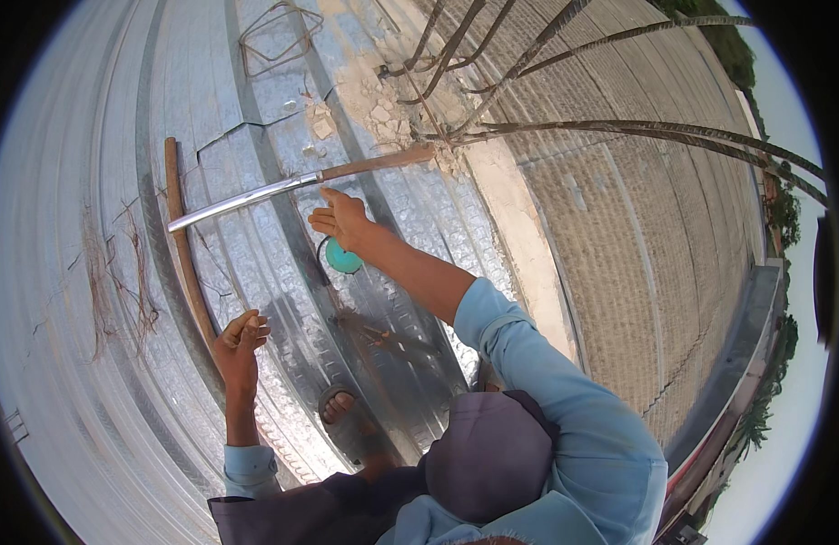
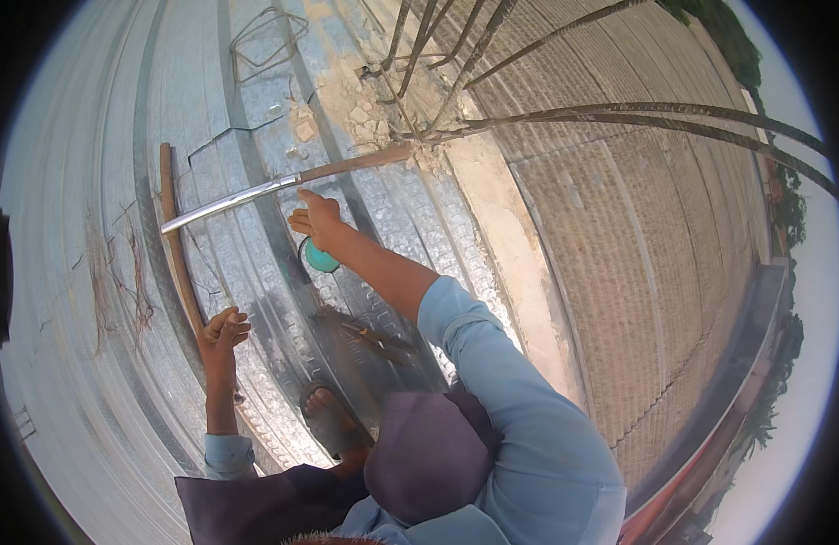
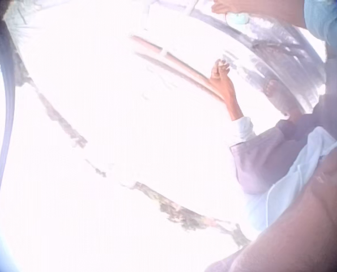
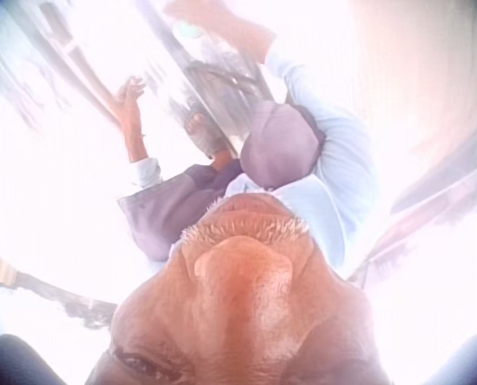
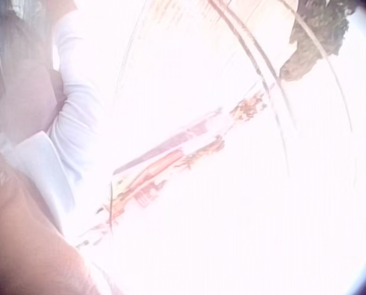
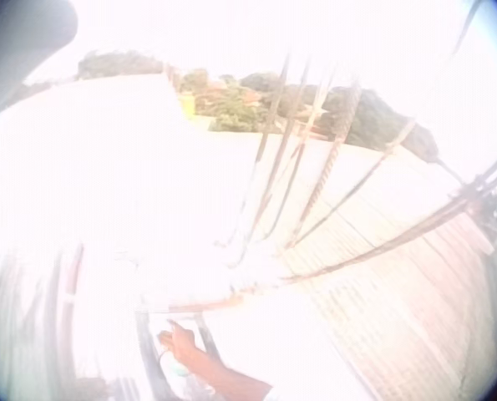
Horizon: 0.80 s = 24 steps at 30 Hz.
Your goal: The person assembles a rebar cage on a corrugated metal roof by positioning vertical rebar rods and securing them with wire ties. They use pliers to twist and tighten the ties, then adjust the cage with a long metal bar to align the rods.
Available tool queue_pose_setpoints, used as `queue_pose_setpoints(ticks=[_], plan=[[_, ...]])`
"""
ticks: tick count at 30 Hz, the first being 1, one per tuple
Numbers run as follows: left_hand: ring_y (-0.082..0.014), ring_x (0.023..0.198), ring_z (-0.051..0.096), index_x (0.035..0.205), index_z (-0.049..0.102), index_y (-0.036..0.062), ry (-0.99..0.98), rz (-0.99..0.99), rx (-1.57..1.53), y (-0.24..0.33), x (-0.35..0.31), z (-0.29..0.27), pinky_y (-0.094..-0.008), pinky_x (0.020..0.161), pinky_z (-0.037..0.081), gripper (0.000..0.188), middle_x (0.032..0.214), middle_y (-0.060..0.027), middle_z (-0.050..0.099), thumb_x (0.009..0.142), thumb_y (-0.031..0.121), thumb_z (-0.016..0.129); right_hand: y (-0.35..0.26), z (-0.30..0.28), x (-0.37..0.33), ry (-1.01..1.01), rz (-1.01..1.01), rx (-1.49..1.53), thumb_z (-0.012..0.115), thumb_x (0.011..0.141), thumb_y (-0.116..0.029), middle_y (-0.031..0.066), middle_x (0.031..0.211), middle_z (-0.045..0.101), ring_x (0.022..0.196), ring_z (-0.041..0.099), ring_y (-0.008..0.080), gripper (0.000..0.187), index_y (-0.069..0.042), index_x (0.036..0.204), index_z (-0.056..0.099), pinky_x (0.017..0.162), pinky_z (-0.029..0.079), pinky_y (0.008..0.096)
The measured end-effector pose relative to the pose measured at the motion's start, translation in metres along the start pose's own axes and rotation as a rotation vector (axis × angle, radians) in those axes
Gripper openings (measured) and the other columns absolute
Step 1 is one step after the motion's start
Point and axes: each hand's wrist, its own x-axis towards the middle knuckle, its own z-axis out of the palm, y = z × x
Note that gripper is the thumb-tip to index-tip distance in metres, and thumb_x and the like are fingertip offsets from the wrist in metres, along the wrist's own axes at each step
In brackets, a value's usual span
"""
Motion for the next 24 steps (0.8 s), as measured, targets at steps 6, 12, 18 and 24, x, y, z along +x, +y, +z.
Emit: queue_pose_setpoints(ticks=[6,12,18,24], plan=[[-0.0203,0.086,0.07,0.119,0.068,-0.0025,0.073,-0.015,-0.015,0.002,-0.009,-0.012,-0.033,0.078,0.056,0.043,0.1,-0.0125,0.072,0.096,0.034,0.068,0.002,0.032,0.049,0.023,-0.079,0.145,0.065,0.094,-0.031,0.0257,0.113,0.062,0.101,0.066,0.0343,0.049,0.003,0.128,0.052,0.089,0.058,0.0458],[-0.0207,0.09,0.069,0.115,0.068,-0.0023,0.085,0.05,0.007,0.009,-0.005,-0.006,-0.0335,0.08,0.055,0.038,0.099,-0.012,0.072,0.097,0.03,0.068,-0.007,0.015,0.058,-0.08,-0.038,0.289,0.063,0.092,-0.019,0.0228,0.103,0.063,0.093,0.067,0.0339,0.029,0.003,0.109,0.055,0.085,0.06,0.0505],[-0.0322,0.116,0.061,0.126,0.064,0.0087,0.47,0.659,0.867,0.026,-0.005,-0.007,-0.0449,0.094,0.048,0.034,0.126,-0.0162,0.063,0.094,0.018,0.068,-0.01,0.047,-0.019,-0.168,-0.097,0.237,0.057,0.095,-0.017,0.025,0.103,0.06,0.096,0.066,0.0385,0.025,0.0,0.112,0.05,0.087,0.058,0.0532],[-0.0325,0.114,0.063,0.13,0.057,0.0145,0.545,1.068,1.219,0.079,-0.045,0.011,-0.0476,0.088,0.048,0.045,0.138,-0.0152,0.056,0.087,0.015,0.072,-0.015,0.048,-0.114,-0.243,-0.158,0.23,0.056,0.095,-0.019,0.0239,0.101,0.061,0.09,0.066,0.0411,0.023,-0.002,0.109,0.05,0.081,0.057,0.0621]])
